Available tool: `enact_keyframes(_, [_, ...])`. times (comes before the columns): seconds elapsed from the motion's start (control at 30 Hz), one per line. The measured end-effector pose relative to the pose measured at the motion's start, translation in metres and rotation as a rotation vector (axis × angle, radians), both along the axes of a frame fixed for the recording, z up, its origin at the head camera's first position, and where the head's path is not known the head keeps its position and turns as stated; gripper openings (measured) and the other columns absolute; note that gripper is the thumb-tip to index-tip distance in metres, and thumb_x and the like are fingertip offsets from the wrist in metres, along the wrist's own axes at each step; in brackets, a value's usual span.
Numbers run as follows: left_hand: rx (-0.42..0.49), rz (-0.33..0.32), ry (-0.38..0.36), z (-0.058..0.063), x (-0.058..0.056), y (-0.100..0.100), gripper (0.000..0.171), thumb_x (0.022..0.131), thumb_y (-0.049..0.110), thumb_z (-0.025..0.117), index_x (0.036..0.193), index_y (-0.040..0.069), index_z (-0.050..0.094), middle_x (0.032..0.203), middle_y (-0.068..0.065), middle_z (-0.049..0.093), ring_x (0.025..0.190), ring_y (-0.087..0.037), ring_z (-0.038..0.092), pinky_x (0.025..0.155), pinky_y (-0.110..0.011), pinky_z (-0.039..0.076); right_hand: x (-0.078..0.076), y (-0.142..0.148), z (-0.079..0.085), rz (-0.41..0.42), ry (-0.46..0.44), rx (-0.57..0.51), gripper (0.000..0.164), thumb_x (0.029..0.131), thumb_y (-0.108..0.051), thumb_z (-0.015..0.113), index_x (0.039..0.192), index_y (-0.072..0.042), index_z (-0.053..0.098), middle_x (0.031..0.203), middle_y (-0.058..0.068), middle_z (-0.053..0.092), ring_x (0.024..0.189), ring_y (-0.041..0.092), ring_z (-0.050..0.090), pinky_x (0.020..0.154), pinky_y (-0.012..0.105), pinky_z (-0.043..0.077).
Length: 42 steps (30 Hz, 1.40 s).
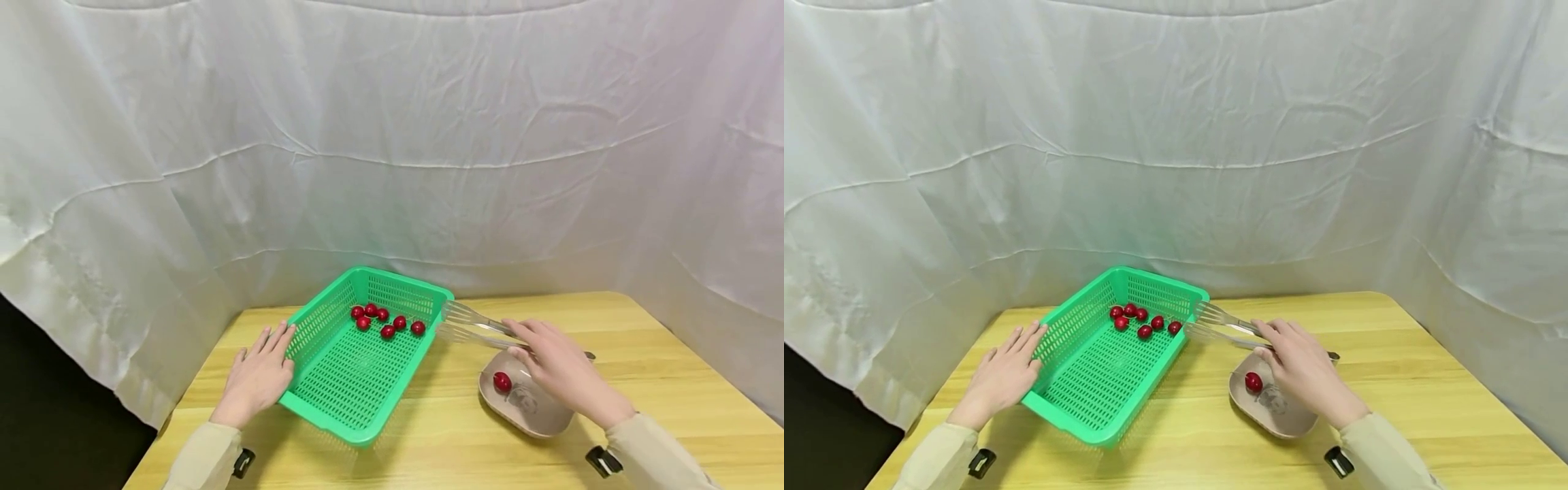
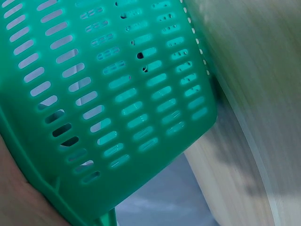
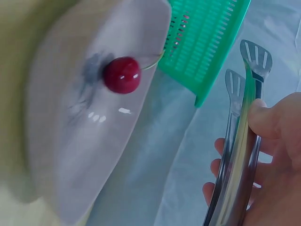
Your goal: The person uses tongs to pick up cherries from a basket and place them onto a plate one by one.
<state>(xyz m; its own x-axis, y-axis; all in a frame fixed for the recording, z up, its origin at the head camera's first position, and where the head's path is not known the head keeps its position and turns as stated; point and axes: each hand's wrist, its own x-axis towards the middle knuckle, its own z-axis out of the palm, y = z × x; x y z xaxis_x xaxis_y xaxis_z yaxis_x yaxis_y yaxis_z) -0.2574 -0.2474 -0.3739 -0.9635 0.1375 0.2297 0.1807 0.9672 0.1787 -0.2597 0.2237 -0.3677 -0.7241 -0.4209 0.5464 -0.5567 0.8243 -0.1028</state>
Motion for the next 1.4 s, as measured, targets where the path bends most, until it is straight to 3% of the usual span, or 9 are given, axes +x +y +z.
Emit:
enact_keyframes(0.47, [0.002,0.003,0.012,-0.001,-0.002,0.001,0.056,0.095,0.021,0.036,0.149,0.013,0.024,0.154,-0.008,0.016,0.139,-0.036,0.012,0.101,-0.069,0.01,-0.038,-0.035,0.012,0.027,-0.095,0.039,0.047,0.091,-0.025,0.061,0.132,-0.006,0.052,0.11,0.009,0.061,0.101,0.026,0.055,0.082,0.045,0.046])
enact_keyframes(0.6, [0.005,0.003,0.007,-0.001,-0.002,0.001,0.056,0.095,0.021,0.036,0.149,0.013,0.024,0.154,-0.008,0.016,0.139,-0.036,0.011,0.101,-0.069,0.01,-0.044,-0.042,0.014,0.022,-0.117,0.056,0.046,0.091,-0.027,0.061,0.132,-0.007,0.053,0.111,0.01,0.06,0.1,0.026,0.055,0.078,0.044,0.048])
enact_keyframes(0.83, [0.005,0.008,0.003,-0.001,-0.001,0.001,0.056,0.095,0.021,0.037,0.149,0.013,0.025,0.154,-0.009,0.017,0.139,-0.036,0.012,0.101,-0.069,0.011,-0.054,-0.055,0.021,0.016,-0.161,0.069,0.048,0.089,-0.027,0.063,0.132,-0.007,0.053,0.116,0.011,0.06,0.102,0.027,0.054,0.083,0.046,0.048])
enact_keyframes(1.13, [0.011,0.009,0.007,-0.002,-0.001,0.001,0.055,0.095,0.021,0.036,0.149,0.013,0.025,0.154,-0.008,0.016,0.139,-0.036,0.012,0.101,-0.069,0.011,-0.07,-0.074,0.029,0.01,-0.245,0.137,0.049,0.091,-0.03,0.06,0.132,-0.003,0.053,0.113,0.012,0.058,0.099,0.027,0.054,0.072,0.041,0.049])
enact_keyframes(1.4, [0.011,0.006,0.002,-0.002,0.0,0.001,0.055,0.095,0.021,0.036,0.149,0.014,0.025,0.154,-0.008,0.016,0.139,-0.035,0.011,0.101,-0.07,0.012,-0.08,-0.087,0.036,0.043,-0.24,0.206,0.049,0.091,-0.028,0.061,0.13,0.0,0.054,0.113,0.016,0.059,0.102,0.031,0.055,0.083,0.046,0.048])
